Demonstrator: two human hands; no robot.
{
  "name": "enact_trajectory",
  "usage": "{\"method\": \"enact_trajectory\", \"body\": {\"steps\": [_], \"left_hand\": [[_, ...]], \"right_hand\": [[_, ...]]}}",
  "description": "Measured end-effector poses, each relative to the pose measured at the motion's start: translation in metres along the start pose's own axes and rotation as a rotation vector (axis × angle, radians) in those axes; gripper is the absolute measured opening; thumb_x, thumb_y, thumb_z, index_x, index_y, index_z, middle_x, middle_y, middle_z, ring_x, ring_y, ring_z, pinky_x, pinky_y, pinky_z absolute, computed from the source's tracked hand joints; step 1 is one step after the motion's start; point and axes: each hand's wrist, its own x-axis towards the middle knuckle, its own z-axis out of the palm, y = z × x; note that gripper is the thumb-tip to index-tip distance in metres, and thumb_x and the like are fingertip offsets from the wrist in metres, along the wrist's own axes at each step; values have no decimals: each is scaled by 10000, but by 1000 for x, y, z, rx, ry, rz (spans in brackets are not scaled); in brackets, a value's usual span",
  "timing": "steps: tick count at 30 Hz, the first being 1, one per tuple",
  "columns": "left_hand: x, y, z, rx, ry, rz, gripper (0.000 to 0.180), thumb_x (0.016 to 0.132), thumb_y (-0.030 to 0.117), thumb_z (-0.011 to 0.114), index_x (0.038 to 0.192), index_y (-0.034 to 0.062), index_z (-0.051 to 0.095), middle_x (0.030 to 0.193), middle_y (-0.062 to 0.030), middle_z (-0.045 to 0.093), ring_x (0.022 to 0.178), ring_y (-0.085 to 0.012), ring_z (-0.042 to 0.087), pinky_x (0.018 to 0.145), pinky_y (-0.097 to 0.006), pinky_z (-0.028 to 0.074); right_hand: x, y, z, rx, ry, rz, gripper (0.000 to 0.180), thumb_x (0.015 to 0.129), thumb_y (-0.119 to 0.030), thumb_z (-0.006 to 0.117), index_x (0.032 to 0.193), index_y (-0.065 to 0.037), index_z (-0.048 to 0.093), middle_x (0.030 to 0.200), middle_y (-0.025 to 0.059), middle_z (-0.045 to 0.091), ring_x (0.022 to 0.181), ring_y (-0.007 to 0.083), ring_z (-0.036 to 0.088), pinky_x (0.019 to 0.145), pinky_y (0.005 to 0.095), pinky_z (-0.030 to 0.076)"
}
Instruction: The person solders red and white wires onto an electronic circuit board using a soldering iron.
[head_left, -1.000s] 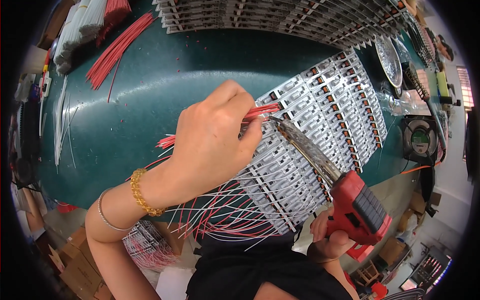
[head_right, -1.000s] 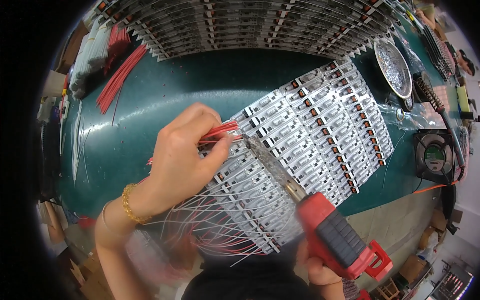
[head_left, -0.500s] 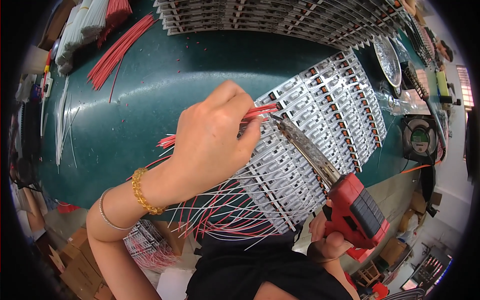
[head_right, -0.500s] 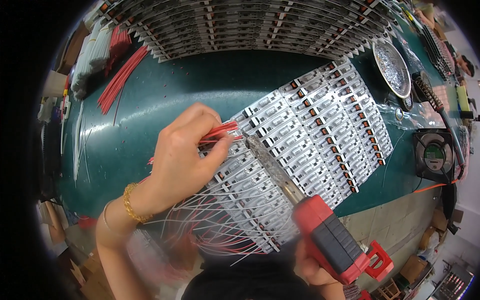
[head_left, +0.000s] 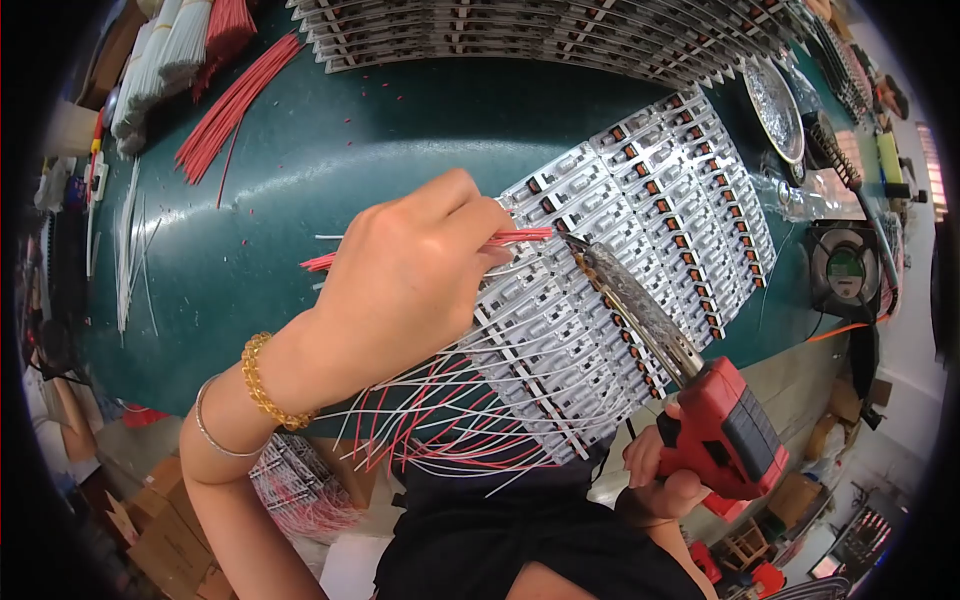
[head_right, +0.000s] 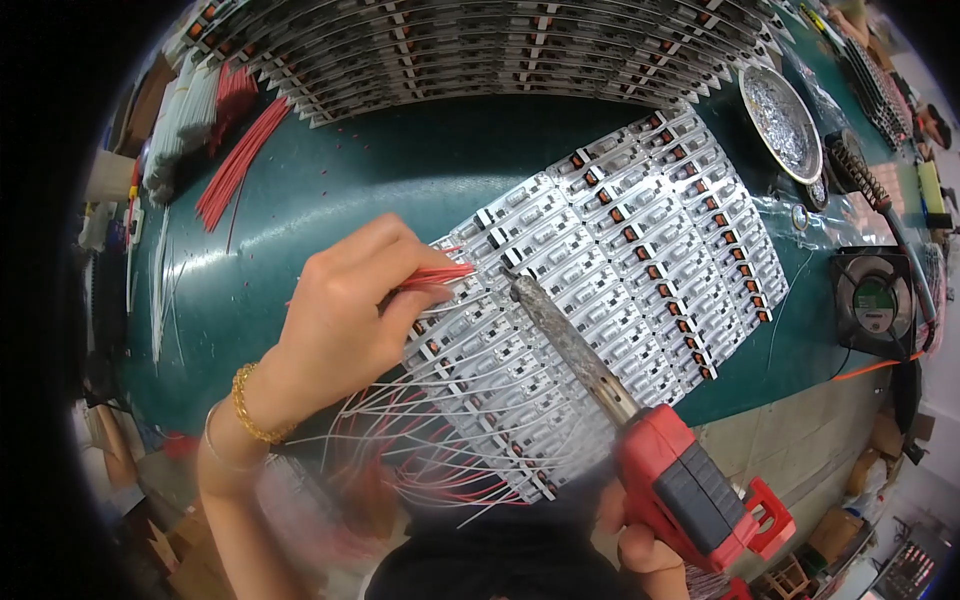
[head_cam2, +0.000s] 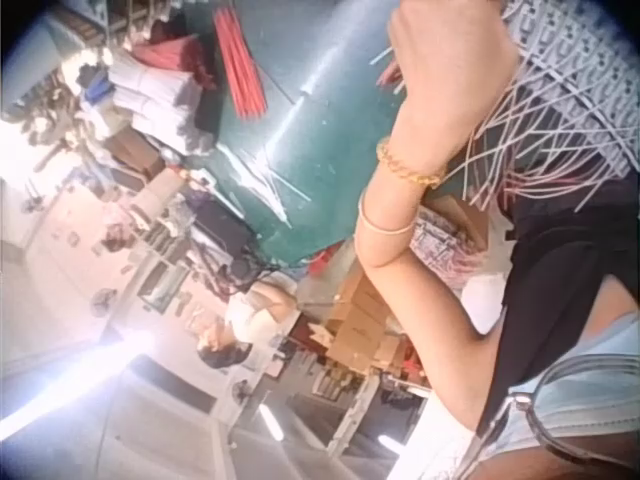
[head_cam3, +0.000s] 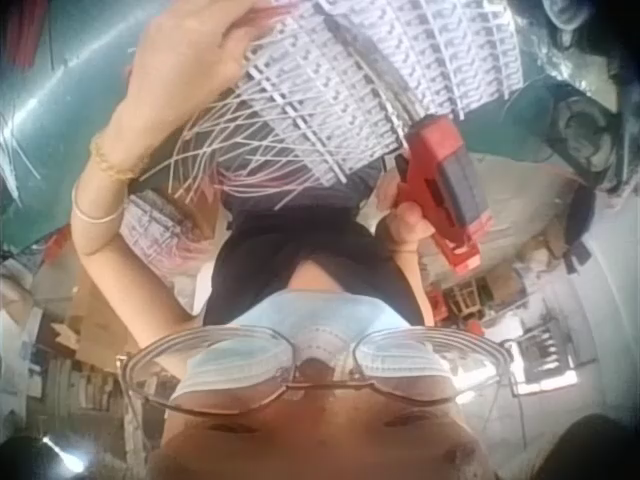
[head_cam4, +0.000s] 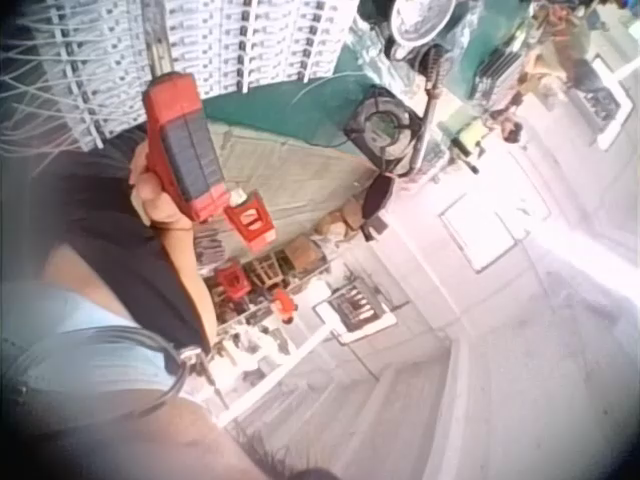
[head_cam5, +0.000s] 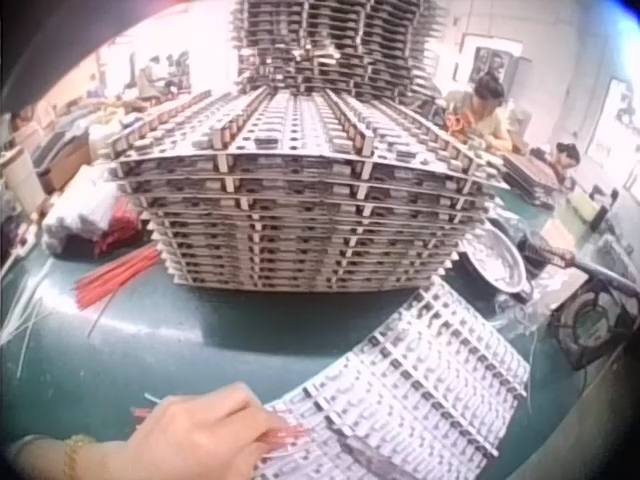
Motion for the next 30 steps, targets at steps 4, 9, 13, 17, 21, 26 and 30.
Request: {"method": "enact_trajectory", "body": {"steps": [4,9,13,17,21,26,30], "left_hand": [[4,-1,1,-268,14,-53,115,746,-19,698,856,-17,665,762,-101,578,623,-187,557,553,-260,427],[-2,6,9,-153,29,-40,94,753,-13,696,827,-27,640,741,-99,570,608,-189,566,545,-263,441],[-3,10,13,2,69,-4,112,742,-11,696,774,-18,589,728,-94,561,592,-211,591,531,-293,470],[-4,9,14,-2,75,-1,120,727,-16,689,766,-12,575,729,-92,562,592,-219,599,532,-296,476],[-6,8,15,10,86,0,125,720,-15,688,772,-4,576,731,-90,561,591,-216,596,527,-295,472],[-6,9,19,55,123,34,138,700,-11,686,775,16,573,738,-78,553,585,-212,582,515,-305,460],[-8,5,22,52,135,62,179,694,54,684,751,35,515,723,-88,486,602,-242,551,502,-353,442]], "right_hand": [[1,-1,3,27,-10,14,930,731,-646,677,1279,66,435,466,-26,426,384,112,445,432,262,388],[1,1,-3,31,-58,27,927,749,-660,653,1289,59,429,474,-23,430,398,118,453,450,270,397],[-4,2,-5,4,-81,40,916,745,-663,655,1262,64,448,483,-20,437,403,122,457,451,268,392],[-9,12,-14,-75,-77,23,913,729,-670,663,1226,70,465,489,-18,444,405,123,461,454,269,392],[-10,13,-14,-130,-68,14,906,722,-669,667,1203,71,463,488,-15,450,401,122,460,446,269,388],[-20,24,-25,-396,-53,-74,902,727,-665,666,1202,72,454,485,-18,452,396,120,455,433,260,377],[-12,15,-19,-243,-32,-86,913,725,-667,667,1209,78,456,473,-21,447,386,111,447,428,248,380]]}}
